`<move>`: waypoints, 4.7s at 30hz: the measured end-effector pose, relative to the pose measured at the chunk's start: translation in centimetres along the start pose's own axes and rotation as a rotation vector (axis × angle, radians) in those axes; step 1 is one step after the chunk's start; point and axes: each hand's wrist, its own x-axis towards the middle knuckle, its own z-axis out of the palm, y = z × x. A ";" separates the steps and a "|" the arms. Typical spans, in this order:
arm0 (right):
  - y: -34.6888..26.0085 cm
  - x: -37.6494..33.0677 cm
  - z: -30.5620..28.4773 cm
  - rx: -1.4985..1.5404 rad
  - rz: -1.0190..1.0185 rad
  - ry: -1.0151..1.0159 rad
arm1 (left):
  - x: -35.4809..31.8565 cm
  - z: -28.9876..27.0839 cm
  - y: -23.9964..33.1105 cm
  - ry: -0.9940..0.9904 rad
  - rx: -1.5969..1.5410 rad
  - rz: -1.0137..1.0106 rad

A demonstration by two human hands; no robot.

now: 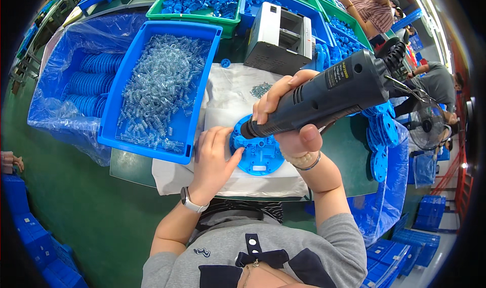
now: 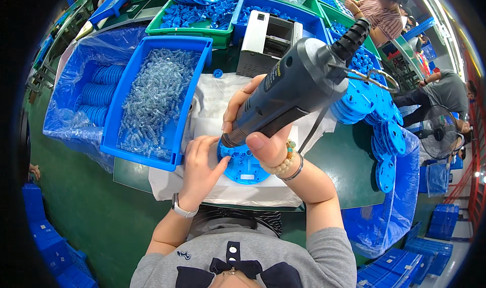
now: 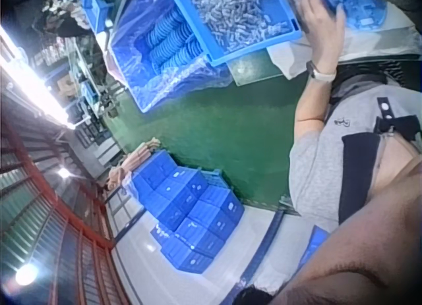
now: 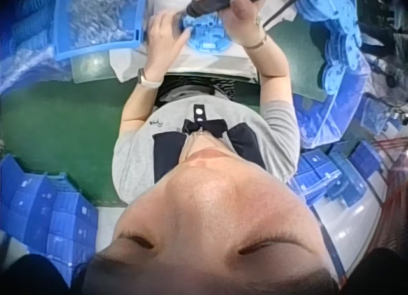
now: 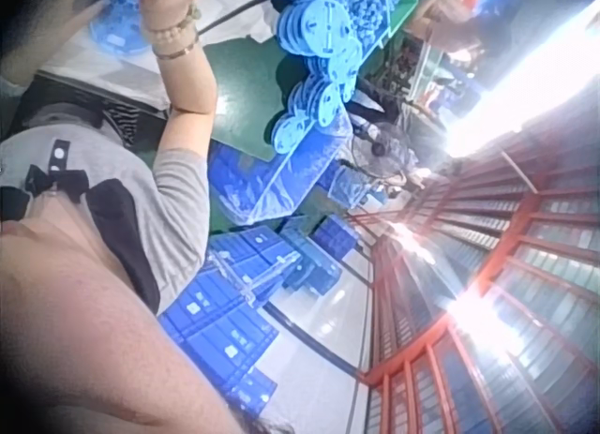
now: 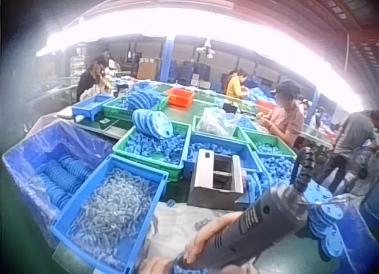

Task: The person assembles plastic components by placing a circular plastic base on the table, inserting small plastic parts into it by hand, and driving screws into the assembly using an electric screwdriver.

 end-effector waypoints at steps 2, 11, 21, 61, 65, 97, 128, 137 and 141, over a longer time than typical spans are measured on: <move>-0.1 -0.1 -0.4 0.006 -0.017 0.025 | 0.0 0.1 0.1 0.007 0.009 0.013; -3.7 -1.5 -2.7 -0.185 -0.100 0.063 | -0.2 -0.4 0.4 0.055 -0.082 0.160; -3.9 -4.1 -5.8 -0.192 -0.160 0.082 | 0.9 2.6 4.5 -0.096 0.115 0.282; -9.3 -5.6 -5.2 -0.013 -0.680 0.017 | 1.0 3.8 6.7 -0.202 -1.770 -0.684; -9.9 -6.1 -4.9 -0.095 -0.708 -0.035 | 0.6 4.9 6.9 -0.304 -1.964 -0.927; -9.4 -6.0 -4.9 -0.145 -0.679 -0.122 | 0.6 5.2 8.5 -0.239 -2.045 -1.084; -5.0 -4.4 -6.3 -0.113 -0.069 0.130 | -0.9 0.0 2.2 -0.042 0.119 0.146; -4.4 -4.7 -6.4 -0.131 -0.051 0.111 | -0.2 1.1 1.3 -0.099 0.158 0.102; -4.3 -4.6 -6.5 -0.137 -0.084 0.103 | -0.2 1.1 1.3 -0.083 0.160 0.107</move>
